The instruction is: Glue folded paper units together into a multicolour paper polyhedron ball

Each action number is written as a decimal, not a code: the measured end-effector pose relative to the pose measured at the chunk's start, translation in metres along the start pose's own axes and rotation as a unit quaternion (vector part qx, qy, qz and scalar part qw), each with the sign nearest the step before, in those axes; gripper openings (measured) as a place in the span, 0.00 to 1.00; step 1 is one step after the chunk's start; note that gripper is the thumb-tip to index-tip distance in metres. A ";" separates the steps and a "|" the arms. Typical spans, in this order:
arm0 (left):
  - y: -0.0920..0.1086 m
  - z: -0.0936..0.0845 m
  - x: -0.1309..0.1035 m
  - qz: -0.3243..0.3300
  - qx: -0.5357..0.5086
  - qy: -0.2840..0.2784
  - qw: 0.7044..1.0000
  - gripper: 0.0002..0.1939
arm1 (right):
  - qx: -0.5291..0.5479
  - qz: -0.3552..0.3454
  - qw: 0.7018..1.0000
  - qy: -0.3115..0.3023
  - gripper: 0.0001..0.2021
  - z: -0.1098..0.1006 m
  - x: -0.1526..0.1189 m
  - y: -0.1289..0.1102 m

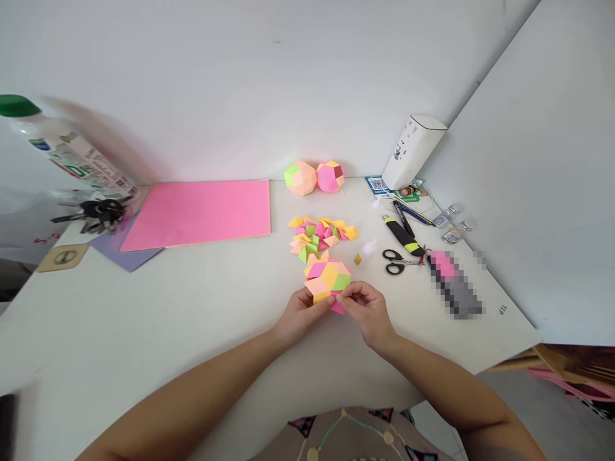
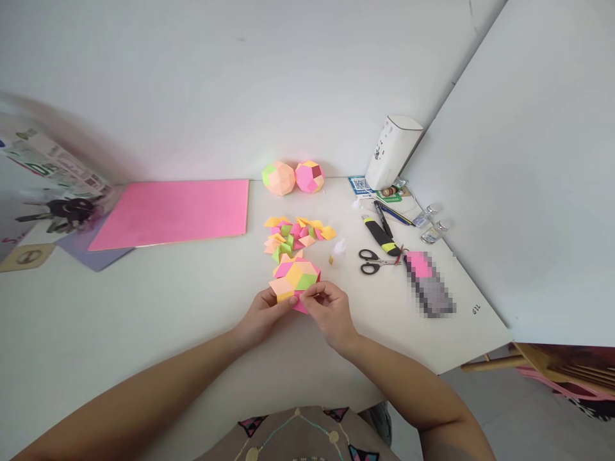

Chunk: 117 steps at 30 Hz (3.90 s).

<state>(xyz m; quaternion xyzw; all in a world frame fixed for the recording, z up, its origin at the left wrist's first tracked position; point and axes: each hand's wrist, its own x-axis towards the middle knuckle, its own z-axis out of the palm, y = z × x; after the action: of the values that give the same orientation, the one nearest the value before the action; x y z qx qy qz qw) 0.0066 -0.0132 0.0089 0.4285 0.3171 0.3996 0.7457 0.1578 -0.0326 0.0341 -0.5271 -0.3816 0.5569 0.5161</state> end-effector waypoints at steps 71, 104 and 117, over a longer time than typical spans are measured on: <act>0.010 -0.012 0.007 -0.068 0.005 -0.033 0.997 0.11 | -0.314 -0.325 0.887 -0.093 0.18 -0.056 0.002 -0.064; 0.010 -0.011 0.004 -0.066 0.042 -0.036 0.996 0.14 | -0.203 -0.312 0.920 -0.121 0.20 -0.037 -0.001 -0.045; 0.009 -0.011 0.005 -0.070 0.039 -0.045 0.996 0.13 | -0.198 -0.333 0.912 -0.133 0.19 -0.037 -0.002 -0.044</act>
<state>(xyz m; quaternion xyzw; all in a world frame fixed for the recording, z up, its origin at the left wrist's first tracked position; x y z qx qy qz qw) -0.0032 -0.0022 0.0110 0.4516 0.3283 0.3138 0.7679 0.2016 -0.0309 0.0717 -0.3815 -0.7030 0.3307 0.5009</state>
